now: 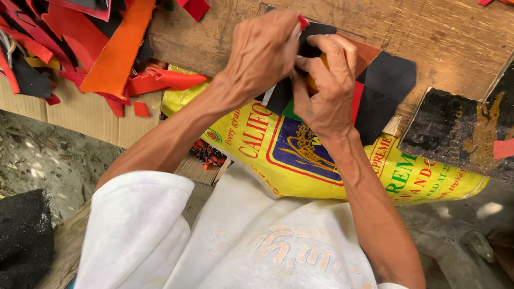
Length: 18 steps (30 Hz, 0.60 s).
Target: The person assembles a decorative patch from colored foam scraps, pressing small red, green, orange and brown cutouts onto a black foam base with a white stripe. They pick each piece by hand, align it on the base, and press it down, building up the design piece by piece on the workbench.
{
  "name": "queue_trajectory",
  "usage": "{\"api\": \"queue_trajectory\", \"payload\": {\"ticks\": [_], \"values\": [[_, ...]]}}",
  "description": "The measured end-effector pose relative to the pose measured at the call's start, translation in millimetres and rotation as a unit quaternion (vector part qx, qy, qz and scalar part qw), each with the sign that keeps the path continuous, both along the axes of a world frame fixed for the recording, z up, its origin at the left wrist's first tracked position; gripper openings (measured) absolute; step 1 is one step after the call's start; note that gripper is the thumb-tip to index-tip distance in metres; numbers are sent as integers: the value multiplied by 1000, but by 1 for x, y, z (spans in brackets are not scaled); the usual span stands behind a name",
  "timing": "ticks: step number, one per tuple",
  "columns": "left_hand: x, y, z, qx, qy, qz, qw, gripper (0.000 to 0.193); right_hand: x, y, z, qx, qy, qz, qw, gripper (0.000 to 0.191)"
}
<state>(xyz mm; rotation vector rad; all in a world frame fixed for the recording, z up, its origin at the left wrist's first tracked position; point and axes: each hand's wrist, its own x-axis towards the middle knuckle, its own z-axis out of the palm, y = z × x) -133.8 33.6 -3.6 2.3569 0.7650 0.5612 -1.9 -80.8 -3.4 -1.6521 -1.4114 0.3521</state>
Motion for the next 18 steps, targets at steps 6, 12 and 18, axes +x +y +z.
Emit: {"api": "queue_trajectory", "payload": {"ticks": [6,12,18], "values": [[0,-2,-5,8,38,5,999,9,-1,-1,0,1,14,-1,1000,22],[-3,-5,5,14,33,12,999,6,-1,0,1,10,16,-5,1000,23],[13,7,5,33,33,30,998,10,-1,-1,-1,-6,11,-7,1000,25]]}}
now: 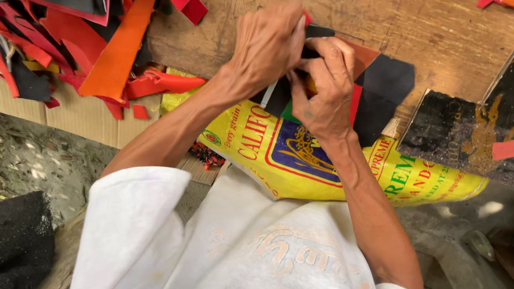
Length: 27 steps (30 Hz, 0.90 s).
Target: The person assembles a decorative patch from colored foam scraps, pressing small red, green, orange and brown cutouts onto a black foam base with a white stripe. They pick each piece by hand, align it on the base, and press it down, building up the design piece by piece on the workbench.
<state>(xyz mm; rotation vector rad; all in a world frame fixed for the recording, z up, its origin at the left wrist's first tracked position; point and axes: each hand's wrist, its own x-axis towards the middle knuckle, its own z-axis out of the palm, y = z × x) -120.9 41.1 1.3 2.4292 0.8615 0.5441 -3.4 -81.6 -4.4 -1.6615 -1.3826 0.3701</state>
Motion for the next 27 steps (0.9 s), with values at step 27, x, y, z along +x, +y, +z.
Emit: {"api": "queue_trajectory", "payload": {"ticks": [27], "values": [[6,4,10,-2,-10,-3,1000,15,1,2,1,7,13,5,1000,24]]}}
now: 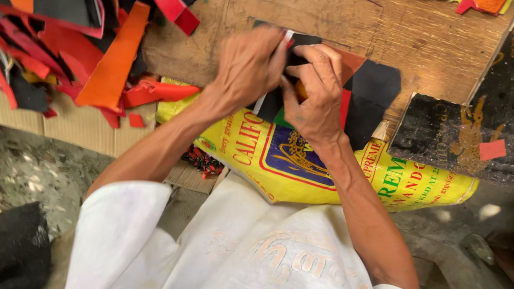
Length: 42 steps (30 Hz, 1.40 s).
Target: The person assembles a decorative patch from colored foam scraps, pressing small red, green, orange and brown cutouts onto a black foam base with a white stripe. They pick each piece by hand, align it on the base, and press it down, building up the design piece by piece on the workbench.
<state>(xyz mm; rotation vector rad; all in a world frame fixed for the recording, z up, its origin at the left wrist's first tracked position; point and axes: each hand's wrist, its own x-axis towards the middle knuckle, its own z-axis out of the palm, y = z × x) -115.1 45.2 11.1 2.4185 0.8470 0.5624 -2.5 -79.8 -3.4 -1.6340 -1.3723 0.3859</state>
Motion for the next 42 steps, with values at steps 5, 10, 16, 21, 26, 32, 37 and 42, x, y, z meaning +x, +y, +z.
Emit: {"api": "queue_trajectory", "payload": {"ticks": [5,10,16,21,26,32,37,42], "values": [[-4,-2,2,-22,4,-23,999,16,-2,1,1,-2,12,-12,1000,28],[9,3,10,-10,1,-26,1000,12,-1,1,2,1,19,-19,1000,33],[3,0,13,-9,-29,-45,999,8,1,4,0,16,24,-39,999,34],[2,4,10,0,-29,-23,999,20,2,2,2,-20,10,-28,999,32],[-28,-10,16,-55,16,-16,998,23,1,2,2,-6,-8,-17,1000,28],[-23,-1,4,2,-33,6,999,19,1,0,-1,-16,-28,-7,999,26],[-29,2,5,-38,17,2,999,21,3,2,-6,-8,-21,-17,1000,26],[-25,5,3,25,-18,5,1000,17,3,0,-7,-18,-43,-9,999,27]]}}
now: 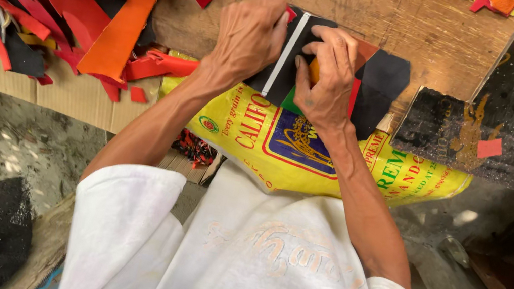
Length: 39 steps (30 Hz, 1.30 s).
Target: The person assembles a decorative patch from colored foam scraps, pressing small red, green, orange and brown cutouts onto a black foam base with a white stripe. They pick each piece by hand, align it on the base, and press it down, building up the design piece by piece on the workbench.
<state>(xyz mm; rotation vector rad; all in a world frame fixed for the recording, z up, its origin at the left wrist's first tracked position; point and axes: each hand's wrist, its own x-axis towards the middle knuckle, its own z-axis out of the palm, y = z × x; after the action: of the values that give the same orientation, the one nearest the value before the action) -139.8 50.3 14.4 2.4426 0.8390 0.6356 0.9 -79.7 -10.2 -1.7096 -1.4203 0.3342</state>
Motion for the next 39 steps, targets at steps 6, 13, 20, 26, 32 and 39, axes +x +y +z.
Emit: {"api": "queue_trajectory", "payload": {"ticks": [6,13,20,26,32,39], "values": [[12,0,-1,-27,-9,-22,999,16,0,1,2,10,8,-5,1000,26],[8,-18,15,-61,56,-55,995,10,0,2,7,12,10,-10,1000,26],[11,-14,3,-53,17,-56,997,14,0,5,11,19,12,2,1000,26],[21,-11,0,-22,12,-27,999,14,3,4,8,20,0,2,1000,27],[0,-24,10,-79,29,-48,995,19,3,5,5,14,21,4,1000,32],[-8,-27,-4,-75,13,-30,997,19,7,2,4,15,14,23,1000,35]]}}
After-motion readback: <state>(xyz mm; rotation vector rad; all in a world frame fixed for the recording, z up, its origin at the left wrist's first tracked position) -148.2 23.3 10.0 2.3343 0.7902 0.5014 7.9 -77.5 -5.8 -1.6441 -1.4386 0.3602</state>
